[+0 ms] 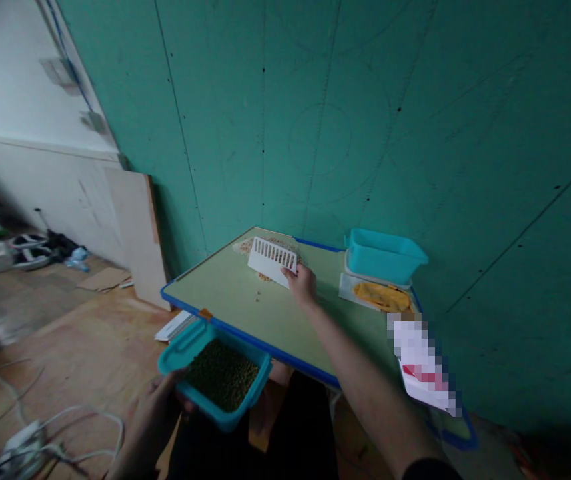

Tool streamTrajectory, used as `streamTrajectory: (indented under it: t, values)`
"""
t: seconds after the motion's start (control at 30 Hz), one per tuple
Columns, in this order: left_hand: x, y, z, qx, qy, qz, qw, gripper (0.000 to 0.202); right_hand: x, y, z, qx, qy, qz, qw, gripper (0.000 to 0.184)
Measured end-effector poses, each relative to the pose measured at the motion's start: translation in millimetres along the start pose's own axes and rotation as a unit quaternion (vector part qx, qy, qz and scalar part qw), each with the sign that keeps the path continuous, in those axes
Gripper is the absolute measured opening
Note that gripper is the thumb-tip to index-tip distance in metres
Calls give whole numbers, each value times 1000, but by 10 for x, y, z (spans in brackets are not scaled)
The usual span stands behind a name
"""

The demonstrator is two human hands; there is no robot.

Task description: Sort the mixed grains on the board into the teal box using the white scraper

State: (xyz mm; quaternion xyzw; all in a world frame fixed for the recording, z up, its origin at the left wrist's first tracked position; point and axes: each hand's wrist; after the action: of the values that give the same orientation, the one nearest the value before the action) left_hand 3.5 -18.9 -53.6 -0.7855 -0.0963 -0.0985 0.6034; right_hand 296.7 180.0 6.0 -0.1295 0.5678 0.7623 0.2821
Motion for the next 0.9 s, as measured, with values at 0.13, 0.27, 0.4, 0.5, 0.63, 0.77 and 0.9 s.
streamTrajectory:
  t: [0.13,0.27,0.4,0.5,0.63,0.77,0.9]
  values:
    - [-20,-62,33,8,-2,-2,1000,47,22,-31,2,-3,2,11,1000,21]
    - [-30,-131,27,-2,-8,-1,1000,50,12,-53,14,-9,4,23,1000,21]
    - [-55,-187,-7,-11,21,43,999,54,-86,-82,48,-17,-15,29,999,25]
    - [-74,-206,-30,-10,34,56,998,54,-161,-125,67,-15,-37,26,999,26]
    - [-83,-204,-52,-4,41,54,998,55,-155,-153,78,-1,-38,17,999,26]
    - [-85,-197,-52,-9,54,40,998,50,-118,-84,87,5,-20,14,1000,25]
    - [-100,-161,-17,-3,62,46,997,53,-218,34,69,10,-53,-8,999,27]
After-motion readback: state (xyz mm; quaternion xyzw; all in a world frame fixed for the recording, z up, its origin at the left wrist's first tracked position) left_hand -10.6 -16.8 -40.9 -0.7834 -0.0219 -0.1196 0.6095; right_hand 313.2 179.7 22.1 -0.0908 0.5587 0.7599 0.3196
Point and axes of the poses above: each hand's wrist, its own z-axis towards the middle knuckle, its own x-axis out of the palm, y = z × x, and after that the axes turned 12 degrees about y, right-handed
